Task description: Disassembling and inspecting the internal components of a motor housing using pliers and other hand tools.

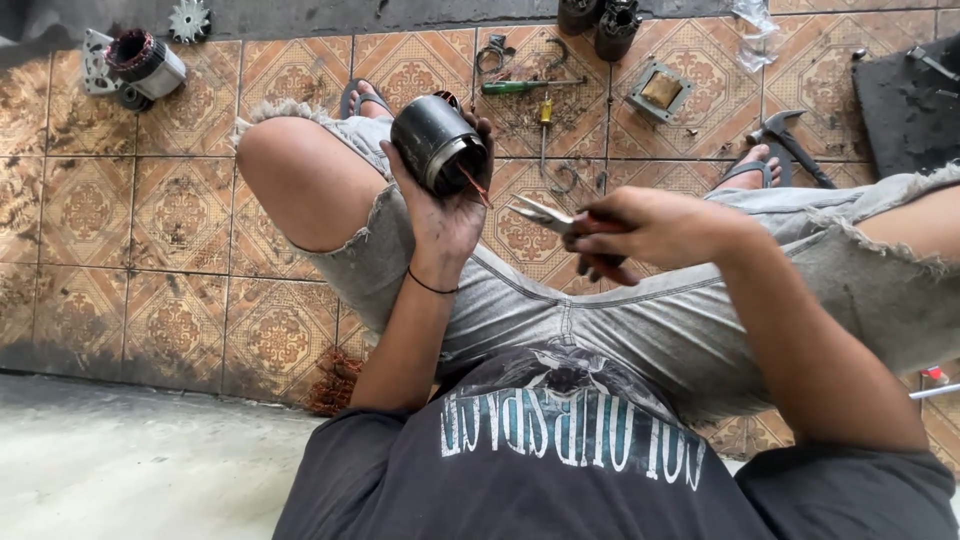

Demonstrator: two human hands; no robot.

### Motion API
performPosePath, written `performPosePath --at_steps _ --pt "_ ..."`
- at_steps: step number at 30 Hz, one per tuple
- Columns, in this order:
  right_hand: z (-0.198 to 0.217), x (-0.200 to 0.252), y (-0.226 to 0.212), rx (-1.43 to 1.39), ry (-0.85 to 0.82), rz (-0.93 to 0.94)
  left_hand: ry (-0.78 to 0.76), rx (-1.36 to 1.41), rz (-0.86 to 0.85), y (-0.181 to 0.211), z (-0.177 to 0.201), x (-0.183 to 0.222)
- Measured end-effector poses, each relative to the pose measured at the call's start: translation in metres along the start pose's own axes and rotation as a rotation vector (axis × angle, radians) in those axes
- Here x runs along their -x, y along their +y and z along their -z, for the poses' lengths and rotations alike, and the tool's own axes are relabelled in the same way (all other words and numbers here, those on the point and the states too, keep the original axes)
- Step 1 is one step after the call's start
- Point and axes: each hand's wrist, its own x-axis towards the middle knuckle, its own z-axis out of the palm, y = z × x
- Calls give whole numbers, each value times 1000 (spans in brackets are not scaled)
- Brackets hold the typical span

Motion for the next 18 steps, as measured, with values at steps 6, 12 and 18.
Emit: performPosePath --at_steps 6,12,18 --pt "10 14 -17 224 93 50 -25 -43 -18 -1 -2 -1" --pt "-15 -14 -17 9 186 62 -172 -234 -18 -17 -2 12" --pt "-15 -44 5 -255 252 56 -175 -231 -30 -13 6 6"
